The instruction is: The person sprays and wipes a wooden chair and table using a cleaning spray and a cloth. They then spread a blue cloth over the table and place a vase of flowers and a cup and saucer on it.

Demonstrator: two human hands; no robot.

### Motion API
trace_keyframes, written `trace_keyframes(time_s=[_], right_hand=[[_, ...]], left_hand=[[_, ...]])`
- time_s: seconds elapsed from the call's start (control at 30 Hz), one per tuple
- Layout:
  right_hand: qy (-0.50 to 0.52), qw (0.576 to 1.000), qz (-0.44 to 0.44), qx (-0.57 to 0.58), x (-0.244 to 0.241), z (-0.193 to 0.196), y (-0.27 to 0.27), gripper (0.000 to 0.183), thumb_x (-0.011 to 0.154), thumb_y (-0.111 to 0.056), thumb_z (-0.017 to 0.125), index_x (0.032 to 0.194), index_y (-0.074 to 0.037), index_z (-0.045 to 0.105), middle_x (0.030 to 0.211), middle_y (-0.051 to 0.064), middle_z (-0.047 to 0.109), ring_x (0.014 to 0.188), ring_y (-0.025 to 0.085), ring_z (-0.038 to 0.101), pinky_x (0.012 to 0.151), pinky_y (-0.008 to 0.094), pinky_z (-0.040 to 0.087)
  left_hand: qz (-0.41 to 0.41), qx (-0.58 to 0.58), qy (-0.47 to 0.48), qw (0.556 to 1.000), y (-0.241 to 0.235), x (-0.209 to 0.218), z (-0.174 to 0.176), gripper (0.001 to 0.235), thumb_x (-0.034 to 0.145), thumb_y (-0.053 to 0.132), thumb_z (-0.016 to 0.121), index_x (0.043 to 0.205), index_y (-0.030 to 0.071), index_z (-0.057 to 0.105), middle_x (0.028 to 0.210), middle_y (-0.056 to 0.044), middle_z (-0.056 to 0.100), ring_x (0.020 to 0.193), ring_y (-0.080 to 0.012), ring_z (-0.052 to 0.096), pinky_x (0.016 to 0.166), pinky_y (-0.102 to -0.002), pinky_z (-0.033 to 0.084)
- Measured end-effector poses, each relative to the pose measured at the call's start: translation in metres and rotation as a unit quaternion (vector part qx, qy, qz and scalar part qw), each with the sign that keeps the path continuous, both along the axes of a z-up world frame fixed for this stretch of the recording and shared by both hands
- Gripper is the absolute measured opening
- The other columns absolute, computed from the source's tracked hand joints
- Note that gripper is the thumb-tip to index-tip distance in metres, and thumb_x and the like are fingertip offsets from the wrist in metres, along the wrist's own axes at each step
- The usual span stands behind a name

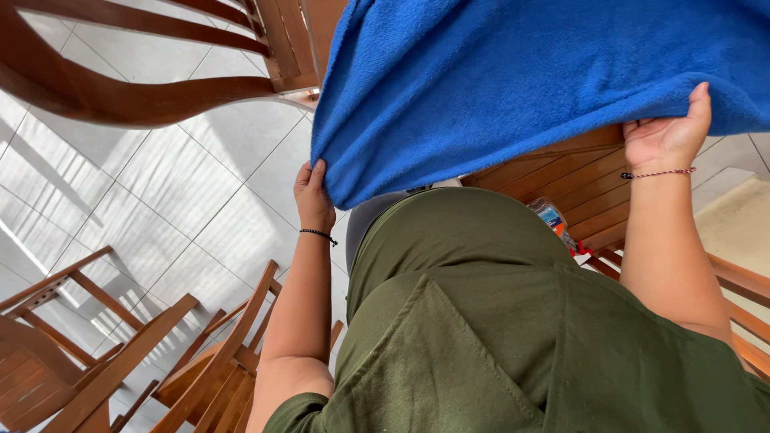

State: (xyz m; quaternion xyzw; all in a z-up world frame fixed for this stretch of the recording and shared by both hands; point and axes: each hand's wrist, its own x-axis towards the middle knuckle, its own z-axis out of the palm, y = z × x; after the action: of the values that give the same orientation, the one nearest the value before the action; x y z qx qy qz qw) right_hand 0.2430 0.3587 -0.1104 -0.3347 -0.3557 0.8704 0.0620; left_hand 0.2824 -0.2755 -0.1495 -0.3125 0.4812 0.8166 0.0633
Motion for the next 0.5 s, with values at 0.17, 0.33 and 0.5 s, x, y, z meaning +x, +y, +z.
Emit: trace_keyframes(time_s=[0.17, 0.33, 0.5], right_hand=[[0.041, 0.989, -0.130, -0.054, -0.009, -0.006, 0.049, 0.062, 0.099, -0.042, 0.062, 0.147, -0.005, 0.050, 0.155, 0.021, 0.053, 0.140, 0.040, 0.049, 0.120, 0.061, 0.042], [0.175, 0.975, -0.137, 0.013, -0.052, 0.030, 0.116, 0.055, 0.100, -0.034, 0.059, 0.144, -0.002, 0.052, 0.154, 0.019, 0.053, 0.141, 0.038, 0.048, 0.125, 0.059, 0.042], [0.285, 0.919, -0.205, 0.177, -0.076, 0.105, 0.156, 0.040, 0.100, -0.025, 0.073, 0.131, -0.004, 0.061, 0.138, 0.015, 0.066, 0.130, 0.032, 0.063, 0.121, 0.051, 0.050]], left_hand=[[0.102, 0.057, 0.027, 0.993, 0.017, -0.039, -0.034, 0.014, 0.101, 0.016, 0.064, 0.108, 0.005, 0.068, 0.100, -0.003, 0.072, 0.089, -0.0123, 0.067, 0.080, -0.028, 0.055], [-0.003, -0.096, 0.035, 0.995, 0.006, -0.084, 0.018, 0.022, 0.102, 0.017, 0.060, 0.120, 0.006, 0.064, 0.102, 0.001, 0.068, 0.096, -0.0082, 0.063, 0.080, -0.024, 0.054], [-0.137, -0.298, 0.169, 0.929, 0.027, -0.114, 0.072, 0.076, 0.104, 0.025, 0.061, 0.164, 0.005, 0.019, 0.165, -0.018, 0.033, 0.147, -0.0282, 0.038, 0.121, -0.039, 0.032]])
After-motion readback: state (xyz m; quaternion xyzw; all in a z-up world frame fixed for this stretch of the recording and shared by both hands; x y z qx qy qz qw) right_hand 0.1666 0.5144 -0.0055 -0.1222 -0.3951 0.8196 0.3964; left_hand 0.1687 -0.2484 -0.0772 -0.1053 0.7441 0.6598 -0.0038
